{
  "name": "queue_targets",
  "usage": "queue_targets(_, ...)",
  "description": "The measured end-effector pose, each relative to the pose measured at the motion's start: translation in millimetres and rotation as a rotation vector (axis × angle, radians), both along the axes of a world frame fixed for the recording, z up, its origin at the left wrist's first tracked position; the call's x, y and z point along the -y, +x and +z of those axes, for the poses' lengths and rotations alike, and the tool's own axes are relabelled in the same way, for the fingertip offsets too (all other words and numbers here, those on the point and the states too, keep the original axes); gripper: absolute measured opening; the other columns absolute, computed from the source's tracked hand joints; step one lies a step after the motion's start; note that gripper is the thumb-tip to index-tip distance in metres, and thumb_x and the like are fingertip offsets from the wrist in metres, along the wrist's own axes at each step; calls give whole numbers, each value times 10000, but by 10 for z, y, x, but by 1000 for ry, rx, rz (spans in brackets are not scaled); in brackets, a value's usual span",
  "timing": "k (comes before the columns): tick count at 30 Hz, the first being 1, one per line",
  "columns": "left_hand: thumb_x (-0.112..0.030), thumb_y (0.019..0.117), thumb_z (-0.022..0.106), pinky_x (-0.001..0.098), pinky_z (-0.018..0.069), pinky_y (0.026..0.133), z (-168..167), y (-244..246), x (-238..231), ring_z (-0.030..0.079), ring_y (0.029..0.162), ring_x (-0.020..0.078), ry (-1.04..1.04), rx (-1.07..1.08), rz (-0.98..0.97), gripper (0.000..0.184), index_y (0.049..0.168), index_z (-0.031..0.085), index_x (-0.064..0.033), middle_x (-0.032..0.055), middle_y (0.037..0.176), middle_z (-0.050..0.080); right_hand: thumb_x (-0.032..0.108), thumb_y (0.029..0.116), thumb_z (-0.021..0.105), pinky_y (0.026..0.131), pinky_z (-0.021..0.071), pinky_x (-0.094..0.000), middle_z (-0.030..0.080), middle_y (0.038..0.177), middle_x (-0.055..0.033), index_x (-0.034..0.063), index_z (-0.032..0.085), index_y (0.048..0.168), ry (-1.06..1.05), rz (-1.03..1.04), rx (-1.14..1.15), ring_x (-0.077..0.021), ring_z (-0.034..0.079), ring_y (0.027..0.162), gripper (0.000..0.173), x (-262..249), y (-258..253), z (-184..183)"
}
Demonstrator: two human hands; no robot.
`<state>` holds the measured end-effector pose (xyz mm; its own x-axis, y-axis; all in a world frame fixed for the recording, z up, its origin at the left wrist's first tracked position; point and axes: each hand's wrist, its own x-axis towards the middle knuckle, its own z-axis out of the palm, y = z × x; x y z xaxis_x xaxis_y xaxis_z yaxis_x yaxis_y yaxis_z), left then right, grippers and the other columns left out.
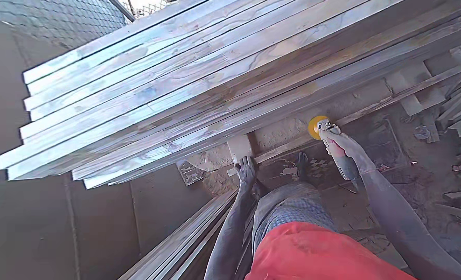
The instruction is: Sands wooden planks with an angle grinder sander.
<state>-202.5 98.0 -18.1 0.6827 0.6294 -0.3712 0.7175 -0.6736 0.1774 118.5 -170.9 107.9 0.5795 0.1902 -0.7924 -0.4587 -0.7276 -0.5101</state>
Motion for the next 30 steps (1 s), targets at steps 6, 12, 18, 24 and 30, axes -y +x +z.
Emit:
queue_targets(6, -507, 949, 662, 705, 325, 1110, -37, -2262, -1206, 438, 1439, 377, -72, -190, 331, 689, 1465, 511, -75, 170, 1495, 530, 648, 804, 760, 581, 567, -326, 667, 760, -15, 167, 704, 1039, 49, 228, -76, -133, 644, 618, 539, -980, -1358, -266)
queue_targets(12, -404, 987, 660, 725, 368, 1060, -94, -3502, -1313, 556, 1321, 376, -215, -204, 617, 542, 1404, 566, -71, 180, 1364, 626, 774, 730, 742, 693, 565, -416, 681, 842, -53, 118, 697, 1042, -33, 582, -63, -169, 650, 701, 728, -2060, -2443, -383)
queue_targets(18, -277, 1040, 586, 589, 478, 1049, -311, -3186, -1058, 642, 1209, 338, -414, -87, 594, 467, 1427, 523, -24, 185, 1254, 684, 844, 701, 694, 897, 522, -562, 702, 1084, -147, 63, 696, 1101, -114, 838, -2, -301, 672, 1029, 877, -2650, -3031, -213)
queue_targets(24, -119, 992, 603, 405, 545, 1014, -363, -2304, -1063, 679, 1143, 265, -534, 362, 417, 495, 1443, 475, 40, 211, 1289, 658, 757, 762, 731, 789, 565, -468, 707, 947, -93, 92, 696, 1116, -29, 538, -16, -214, 680, 817, 754, -2145, -2669, -270)
queue_targets(30, -270, 902, 768, 347, 602, 926, -363, -1450, -968, 664, 1177, 184, -710, 710, 324, 634, 1431, 523, -22, 161, 1343, 638, 720, 730, 787, 613, 577, -353, 684, 801, -32, 146, 691, 1113, 41, 154, -40, -145, 652, 648, 696, -1181, -1819, -328)
